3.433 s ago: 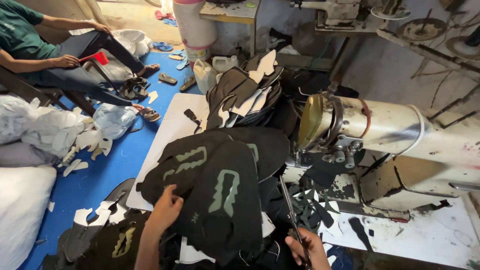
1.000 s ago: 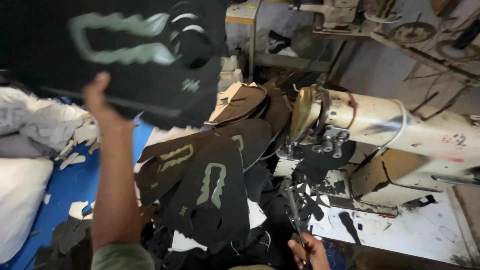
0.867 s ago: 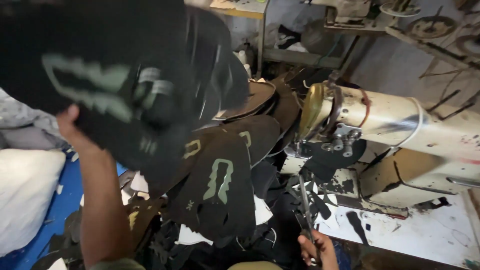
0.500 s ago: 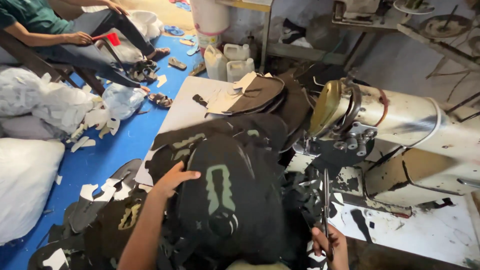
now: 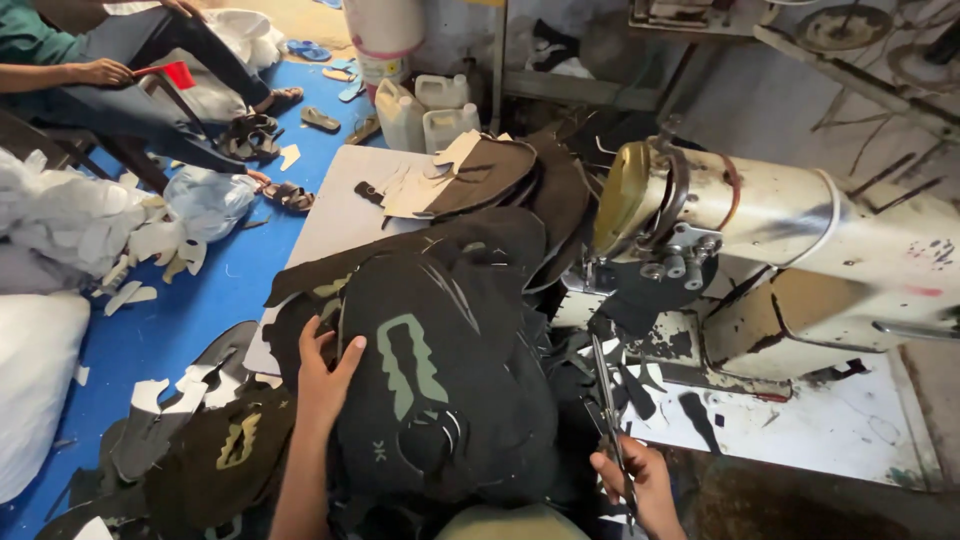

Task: Trimming excess material from black shoe upper components using scissors.

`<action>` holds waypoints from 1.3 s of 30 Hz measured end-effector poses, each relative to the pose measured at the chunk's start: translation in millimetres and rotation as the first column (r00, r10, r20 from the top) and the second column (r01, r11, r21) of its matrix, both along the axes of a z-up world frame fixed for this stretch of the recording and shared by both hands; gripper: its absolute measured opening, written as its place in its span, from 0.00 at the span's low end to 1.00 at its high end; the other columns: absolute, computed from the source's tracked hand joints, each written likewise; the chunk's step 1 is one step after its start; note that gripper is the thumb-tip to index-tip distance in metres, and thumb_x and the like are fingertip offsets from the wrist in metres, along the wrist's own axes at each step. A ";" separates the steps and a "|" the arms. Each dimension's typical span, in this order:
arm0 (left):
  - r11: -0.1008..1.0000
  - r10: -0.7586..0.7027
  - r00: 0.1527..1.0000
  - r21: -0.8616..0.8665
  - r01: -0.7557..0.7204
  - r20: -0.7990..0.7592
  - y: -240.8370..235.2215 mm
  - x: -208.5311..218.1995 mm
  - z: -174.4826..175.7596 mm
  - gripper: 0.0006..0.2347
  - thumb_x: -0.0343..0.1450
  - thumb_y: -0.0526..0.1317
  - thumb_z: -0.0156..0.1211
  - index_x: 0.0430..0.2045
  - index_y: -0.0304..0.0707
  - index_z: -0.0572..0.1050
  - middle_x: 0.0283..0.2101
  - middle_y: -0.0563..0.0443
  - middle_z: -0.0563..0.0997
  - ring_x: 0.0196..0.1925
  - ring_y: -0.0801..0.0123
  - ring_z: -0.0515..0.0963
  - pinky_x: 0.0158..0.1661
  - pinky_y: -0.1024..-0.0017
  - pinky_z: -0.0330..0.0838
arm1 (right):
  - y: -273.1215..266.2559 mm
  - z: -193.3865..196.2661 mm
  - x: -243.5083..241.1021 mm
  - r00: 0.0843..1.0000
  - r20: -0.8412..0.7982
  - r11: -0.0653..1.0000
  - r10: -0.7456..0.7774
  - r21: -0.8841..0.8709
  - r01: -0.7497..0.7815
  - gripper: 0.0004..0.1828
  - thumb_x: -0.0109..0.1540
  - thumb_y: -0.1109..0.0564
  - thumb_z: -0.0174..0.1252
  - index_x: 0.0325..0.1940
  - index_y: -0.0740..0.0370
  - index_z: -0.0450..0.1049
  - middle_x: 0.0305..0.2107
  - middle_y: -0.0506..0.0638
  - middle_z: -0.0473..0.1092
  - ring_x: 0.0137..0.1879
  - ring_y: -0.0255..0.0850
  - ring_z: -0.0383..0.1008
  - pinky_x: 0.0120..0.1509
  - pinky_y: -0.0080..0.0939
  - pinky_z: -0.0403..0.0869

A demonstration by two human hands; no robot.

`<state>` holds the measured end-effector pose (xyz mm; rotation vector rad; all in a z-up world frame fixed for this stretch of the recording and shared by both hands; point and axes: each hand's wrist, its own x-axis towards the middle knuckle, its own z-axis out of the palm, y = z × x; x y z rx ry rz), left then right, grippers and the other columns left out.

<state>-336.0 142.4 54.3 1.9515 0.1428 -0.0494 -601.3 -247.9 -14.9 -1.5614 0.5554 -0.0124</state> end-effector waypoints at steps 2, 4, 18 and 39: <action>0.995 0.057 0.998 0.082 -0.056 -0.004 -17.1 -18.1 19.5 0.37 0.69 0.51 0.63 0.71 0.35 0.53 0.62 0.36 0.71 0.64 0.51 0.73 0.59 0.56 0.68 | 3.9 0.4 -1.3 1.000 0.030 0.999 0.001 0.046 -0.002 0.11 0.59 0.57 0.66 0.30 0.67 0.74 0.11 0.46 0.64 0.16 0.33 0.63 0.21 0.37 0.60; 0.980 0.122 0.993 0.159 -0.119 -0.003 -26.7 -33.9 20.7 0.37 0.71 0.52 0.60 0.72 0.34 0.52 0.63 0.36 0.71 0.65 0.50 0.71 0.61 0.54 0.65 | 10.3 4.9 1.2 0.998 0.060 0.996 0.009 0.087 -0.014 0.11 0.59 0.57 0.66 0.30 0.67 0.73 0.11 0.46 0.64 0.16 0.33 0.63 0.21 0.36 0.60; 0.908 0.045 0.865 0.340 -0.244 0.500 -54.3 -83.5 36.3 0.26 0.73 0.44 0.58 0.64 0.25 0.62 0.67 0.28 0.64 0.71 0.37 0.61 0.67 0.46 0.56 | 43.6 25.6 13.5 0.969 0.047 0.969 0.242 -0.057 -0.239 0.18 0.58 0.57 0.69 0.22 0.63 0.68 0.11 0.44 0.64 0.15 0.31 0.63 0.19 0.34 0.58; 0.808 -0.294 0.929 -0.461 0.367 0.224 -167.2 -144.2 13.1 0.13 0.77 0.41 0.49 0.34 0.31 0.81 0.32 0.50 0.83 0.32 0.75 0.75 0.34 0.73 0.71 | 81.2 156.4 -14.7 0.808 0.525 0.875 0.266 -0.484 0.026 0.24 0.53 0.58 0.72 0.51 0.66 0.75 0.48 0.61 0.73 0.46 0.52 0.79 0.45 0.43 0.79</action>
